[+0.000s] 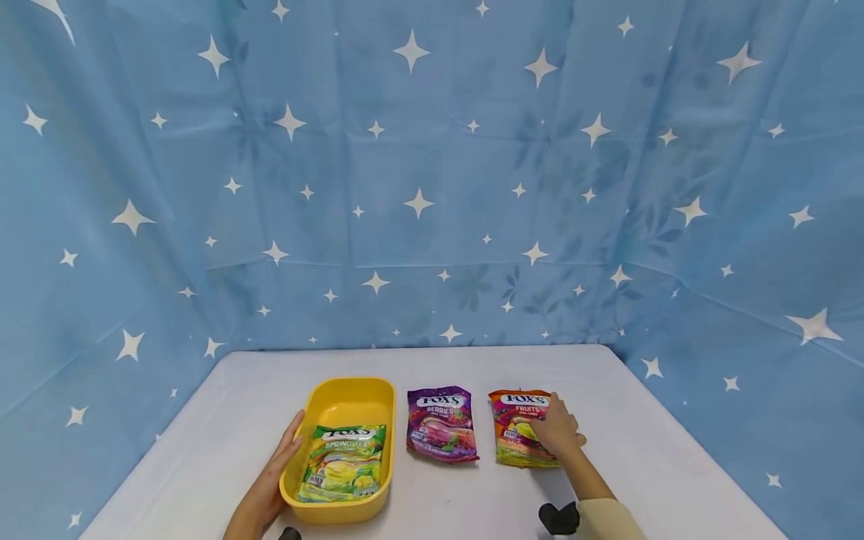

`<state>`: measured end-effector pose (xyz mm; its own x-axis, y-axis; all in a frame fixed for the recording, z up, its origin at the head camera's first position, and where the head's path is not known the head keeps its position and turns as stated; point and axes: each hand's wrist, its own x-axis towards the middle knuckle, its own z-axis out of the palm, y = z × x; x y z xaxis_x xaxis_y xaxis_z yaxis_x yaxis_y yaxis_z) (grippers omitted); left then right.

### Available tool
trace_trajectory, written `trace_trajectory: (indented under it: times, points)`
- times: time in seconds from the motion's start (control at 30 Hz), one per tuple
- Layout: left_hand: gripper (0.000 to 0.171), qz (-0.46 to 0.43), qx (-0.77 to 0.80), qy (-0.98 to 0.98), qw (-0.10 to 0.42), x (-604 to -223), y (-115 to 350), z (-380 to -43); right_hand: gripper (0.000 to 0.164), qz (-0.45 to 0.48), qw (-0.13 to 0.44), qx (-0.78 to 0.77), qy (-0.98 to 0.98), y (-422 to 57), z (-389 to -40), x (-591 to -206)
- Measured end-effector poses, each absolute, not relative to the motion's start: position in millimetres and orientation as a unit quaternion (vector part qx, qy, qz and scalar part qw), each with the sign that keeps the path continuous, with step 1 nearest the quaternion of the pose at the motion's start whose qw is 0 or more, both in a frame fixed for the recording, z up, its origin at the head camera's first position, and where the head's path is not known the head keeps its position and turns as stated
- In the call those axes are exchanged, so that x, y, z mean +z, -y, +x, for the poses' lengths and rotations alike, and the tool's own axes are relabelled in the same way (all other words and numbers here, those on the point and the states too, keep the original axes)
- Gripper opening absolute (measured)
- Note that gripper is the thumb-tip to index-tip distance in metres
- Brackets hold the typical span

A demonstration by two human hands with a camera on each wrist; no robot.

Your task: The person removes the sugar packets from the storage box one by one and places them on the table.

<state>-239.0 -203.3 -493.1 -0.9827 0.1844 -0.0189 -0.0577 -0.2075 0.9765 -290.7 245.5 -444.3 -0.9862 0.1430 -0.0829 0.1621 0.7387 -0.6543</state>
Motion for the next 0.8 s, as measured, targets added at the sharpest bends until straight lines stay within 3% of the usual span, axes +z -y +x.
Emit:
trace_trajectory:
  times: [0.17,0.33,0.57,0.8]
  points:
    - [0.067,0.046,0.776,-0.624,0.076,-493.1,202.3,-239.6,0.084,0.011,0.044,-0.448,-0.893,-185.5,-282.0,-422.4]
    - [0.066,0.046,0.772,-0.629,0.078,-493.1,203.5,-240.0,0.088,-0.001,0.093,-0.500,-0.861,-113.6,-264.0,-407.0]
    - [0.064,0.054,0.771,-0.630,0.075,-492.3,207.0,-239.8,0.081,-0.082,0.131,-0.626,-0.764,-31.3,-242.4,-396.3]
    - [0.065,0.055,0.771,-0.630,0.076,-494.7,206.6,-239.9,0.089,-0.027,0.210,-0.674,-0.708,5.1,-240.3,-418.0]
